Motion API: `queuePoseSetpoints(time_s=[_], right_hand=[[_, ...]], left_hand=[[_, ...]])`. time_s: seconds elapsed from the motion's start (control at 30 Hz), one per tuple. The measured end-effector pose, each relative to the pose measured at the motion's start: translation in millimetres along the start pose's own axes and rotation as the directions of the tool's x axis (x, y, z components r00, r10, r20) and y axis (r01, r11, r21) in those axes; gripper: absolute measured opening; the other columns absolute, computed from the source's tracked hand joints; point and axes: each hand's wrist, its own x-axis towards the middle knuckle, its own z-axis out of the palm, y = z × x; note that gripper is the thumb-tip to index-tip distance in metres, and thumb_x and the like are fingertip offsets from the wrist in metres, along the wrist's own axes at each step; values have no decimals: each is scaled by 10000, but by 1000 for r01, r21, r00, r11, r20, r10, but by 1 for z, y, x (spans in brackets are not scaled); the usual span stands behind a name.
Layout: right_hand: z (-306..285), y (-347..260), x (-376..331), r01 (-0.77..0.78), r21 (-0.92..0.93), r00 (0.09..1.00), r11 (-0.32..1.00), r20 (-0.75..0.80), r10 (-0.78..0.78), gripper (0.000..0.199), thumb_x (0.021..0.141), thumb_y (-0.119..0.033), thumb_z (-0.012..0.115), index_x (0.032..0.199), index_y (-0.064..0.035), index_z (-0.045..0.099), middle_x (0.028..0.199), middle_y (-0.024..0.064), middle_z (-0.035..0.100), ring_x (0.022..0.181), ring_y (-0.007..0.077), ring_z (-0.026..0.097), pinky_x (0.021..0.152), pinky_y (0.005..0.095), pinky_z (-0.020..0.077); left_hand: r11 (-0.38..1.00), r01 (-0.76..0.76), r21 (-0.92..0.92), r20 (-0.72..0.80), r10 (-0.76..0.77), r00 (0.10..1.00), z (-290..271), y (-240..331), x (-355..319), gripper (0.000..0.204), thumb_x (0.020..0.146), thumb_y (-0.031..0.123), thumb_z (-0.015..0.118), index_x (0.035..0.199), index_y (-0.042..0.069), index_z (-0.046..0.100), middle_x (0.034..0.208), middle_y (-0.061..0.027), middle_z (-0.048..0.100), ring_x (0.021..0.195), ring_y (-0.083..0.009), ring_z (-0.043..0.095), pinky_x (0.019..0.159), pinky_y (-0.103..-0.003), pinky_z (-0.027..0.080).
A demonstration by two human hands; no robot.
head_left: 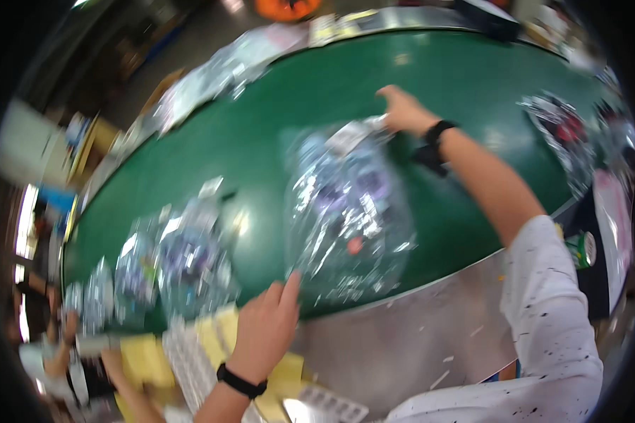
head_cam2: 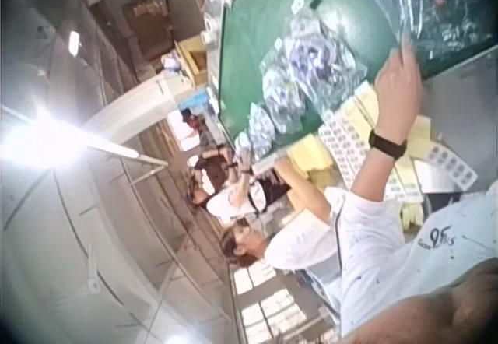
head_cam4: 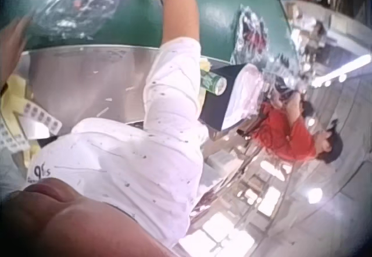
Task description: The person stands at a conveyor belt in a warehouse, applying barcode stickers to plastic bags containing shoes. They peel labels from a sheet and affix them to the packaging as the items move along the line. The person also organizes a stack of yellow label sheets during the process.
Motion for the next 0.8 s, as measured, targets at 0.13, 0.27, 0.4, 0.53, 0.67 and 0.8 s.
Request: queuePoseSetpoints(time_s=[0.13, 0.27, 0.4, 0.53, 0.67, 0.8], right_hand=[[-35, 1, -25, -42, 213, 976, 976, -200, 85, 614, 753, -35, 622, 1340, -53, 442, 956, 101, 656, 842, 139, 610, 703, 296, 514], [-47, -105, -99, 104, 622, 990, 776, -141, -20, 469, 853, -101, 608, 1293, -17, 470, 1064, 73, 627, 900, 131, 602, 764, 285, 498], [2, -201, -223, -117, 738, 859, 665, 412, -306, 245, 855, -142, 647, 1065, -21, 613, 955, 51, 635, 824, 119, 604, 751, 264, 490], [56, -208, -318, -108, 603, 626, 791, 659, -417, 129, 846, -54, 640, 963, -20, 597, 859, 28, 629, 762, 75, 600, 675, 216, 483], [73, -234, -347, -244, 508, 593, 826, 752, -288, 119, 830, -31, 644, 885, -43, 539, 805, 11, 587, 673, 55, 559, 572, 199, 443], [82, -256, -371, -286, 637, 665, 716, 670, -330, 174, 821, 6, 638, 827, -71, 482, 743, -11, 531, 612, 55, 513, 520, 206, 392]], left_hand=[[992, 19, -124, -40, -24, 999, -21, 19, -63, 418, 791, 101, 674, 1178, 20, 534, 920, -122, 591, 794, -306, 601, 650, -376, 490], [945, 226, -236, 21, -228, 974, -11, 52, -165, 357, 795, 93, 679, 1122, 5, 569, 974, -133, 610, 812, -311, 606, 668, -368, 496], [751, 461, -473, 53, -498, 865, 34, 90, -260, 328, 812, 53, 686, 1115, -12, 578, 998, -135, 623, 860, -258, 626, 722, -314, 512], [509, 379, -773, -45, -640, 767, 62, 104, -273, 327, 831, 19, 664, 1143, -24, 576, 1016, -123, 636, 934, -195, 629, 804, -295, 516], [459, 280, -843, -93, -636, 766, 71, 104, -266, 324, 835, 36, 660, 1136, -44, 571, 1053, -147, 642, 954, -214, 636, 811, -300, 519], [411, 227, -883, -141, -694, 706, 73, 106, -254, 448, 874, 133, 656, 1223, -77, 468, 1058, -206, 642, 952, -236, 648, 808, -312, 522]])
